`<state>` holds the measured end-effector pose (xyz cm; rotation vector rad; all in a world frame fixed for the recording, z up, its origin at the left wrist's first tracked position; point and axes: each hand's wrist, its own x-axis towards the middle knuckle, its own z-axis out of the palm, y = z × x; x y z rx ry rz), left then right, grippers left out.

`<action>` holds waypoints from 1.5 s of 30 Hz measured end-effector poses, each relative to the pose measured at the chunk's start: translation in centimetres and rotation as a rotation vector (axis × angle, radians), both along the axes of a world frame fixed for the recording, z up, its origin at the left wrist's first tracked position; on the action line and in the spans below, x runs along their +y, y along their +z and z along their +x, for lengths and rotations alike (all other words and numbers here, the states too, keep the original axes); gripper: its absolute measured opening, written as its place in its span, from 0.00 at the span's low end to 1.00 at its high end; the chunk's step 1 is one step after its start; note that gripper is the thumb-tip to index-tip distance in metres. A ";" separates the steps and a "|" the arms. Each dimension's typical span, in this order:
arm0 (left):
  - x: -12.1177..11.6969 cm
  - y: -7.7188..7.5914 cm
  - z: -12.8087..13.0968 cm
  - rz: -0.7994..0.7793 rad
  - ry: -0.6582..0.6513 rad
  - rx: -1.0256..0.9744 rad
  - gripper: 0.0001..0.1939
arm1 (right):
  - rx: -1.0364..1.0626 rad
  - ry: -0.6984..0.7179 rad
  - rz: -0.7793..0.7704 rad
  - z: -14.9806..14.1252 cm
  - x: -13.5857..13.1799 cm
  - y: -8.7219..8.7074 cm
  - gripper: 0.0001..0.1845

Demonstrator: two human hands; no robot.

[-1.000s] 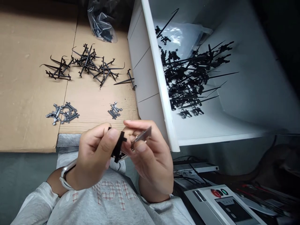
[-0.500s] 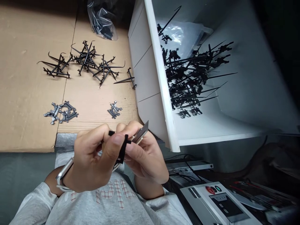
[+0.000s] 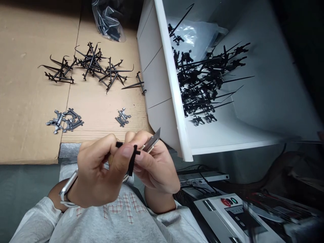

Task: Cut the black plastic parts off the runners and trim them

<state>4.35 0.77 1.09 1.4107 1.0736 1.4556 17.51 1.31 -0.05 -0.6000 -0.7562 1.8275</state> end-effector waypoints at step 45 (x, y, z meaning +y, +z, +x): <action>4.8 -1.2 -1.7 -0.106 -0.382 1.361 0.14 | -0.385 -0.277 -0.026 1.9 -1.6 -3.0 0.14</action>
